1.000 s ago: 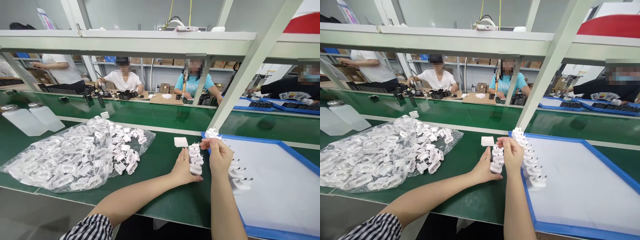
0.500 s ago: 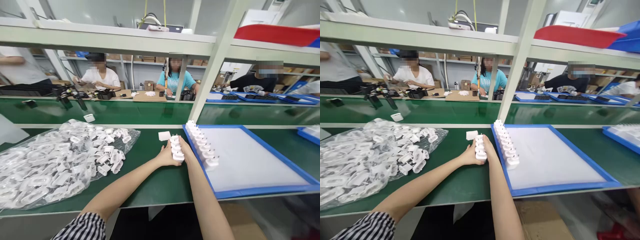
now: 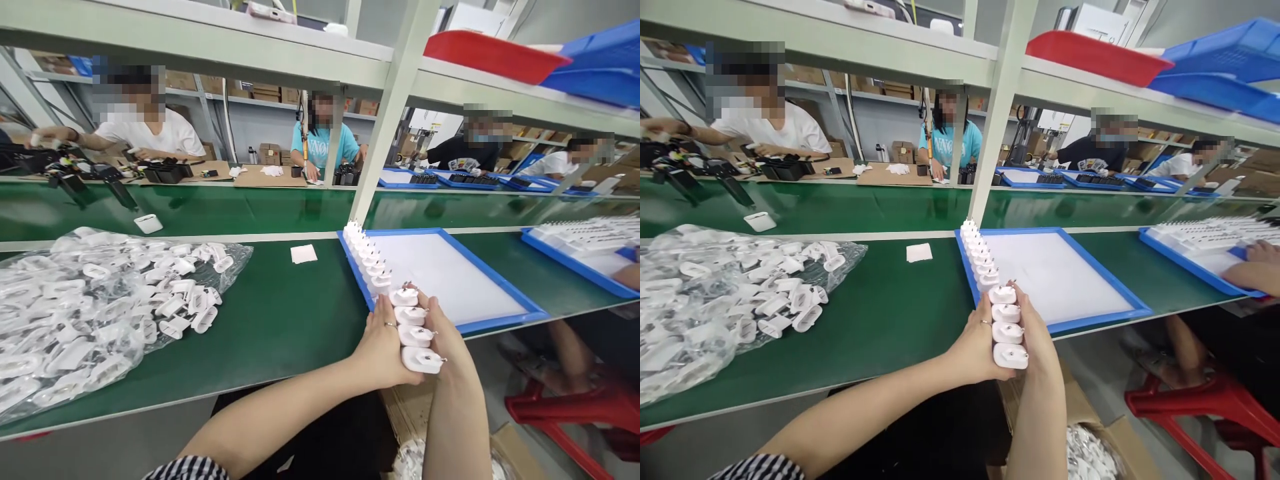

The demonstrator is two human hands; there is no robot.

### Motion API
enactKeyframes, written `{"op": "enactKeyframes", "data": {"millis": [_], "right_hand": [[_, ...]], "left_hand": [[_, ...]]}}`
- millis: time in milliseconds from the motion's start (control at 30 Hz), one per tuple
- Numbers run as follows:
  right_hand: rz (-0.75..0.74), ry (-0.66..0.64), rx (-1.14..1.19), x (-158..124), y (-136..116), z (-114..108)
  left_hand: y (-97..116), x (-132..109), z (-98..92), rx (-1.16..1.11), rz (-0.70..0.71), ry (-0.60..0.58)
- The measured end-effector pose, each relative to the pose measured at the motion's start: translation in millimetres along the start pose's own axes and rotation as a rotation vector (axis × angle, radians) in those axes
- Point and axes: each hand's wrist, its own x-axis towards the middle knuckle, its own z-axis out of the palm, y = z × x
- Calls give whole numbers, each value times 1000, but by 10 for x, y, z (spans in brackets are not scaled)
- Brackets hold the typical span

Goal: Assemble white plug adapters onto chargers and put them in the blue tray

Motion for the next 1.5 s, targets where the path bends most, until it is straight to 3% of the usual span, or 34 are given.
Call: {"op": "enactKeyframes", "data": {"millis": [133, 267, 467, 600, 733, 833, 900, 967, 1033, 1067, 1133, 1167, 1233, 1300, 1400, 1500], "right_hand": [[132, 5, 58, 69, 102, -99], [174, -69, 101, 194, 182, -157], [71, 74, 9, 236, 201, -184], [28, 45, 6, 187, 182, -159], [56, 84, 90, 194, 175, -156], [79, 127, 106, 213, 165, -121], [-30, 236, 113, 171, 165, -103], [-238, 463, 81, 38, 172, -126], [-393, 576, -64, -187, 176, -203], [-398, 496, -180, -321, 175, -251], [-236, 49, -388, -584, 164, -333], [-129, -115, -460, -694, 155, -354], [14, -302, -524, -833, 126, -344], [15, -344, -535, -857, 77, -290], [-144, -347, -553, -708, -72, -220], [-330, -196, -568, -340, -327, -248]], "left_hand": [[-88, 50, 146, 98, -37, 2], [-118, 25, 194, 177, -70, 43], [-200, -108, 441, 254, -48, 185], [-315, -166, 619, 233, 48, 313], [-333, -130, 625, 163, 70, 430], [-274, -70, 540, 112, 92, 454], [-233, -84, 484, 93, 114, 454], [-205, -178, 445, 89, 136, 441], [-188, -336, 409, 74, 142, 375], [-180, -422, 386, 58, 135, 326], [-151, -565, 323, 15, 111, 226], [-126, -609, 282, -4, 101, 190], [-45, -630, 183, -8, 105, 147], [75, -572, 61, 54, 137, 118], [284, -417, -195, 237, 253, 44], [386, -294, -549, 428, 343, -15]]}}
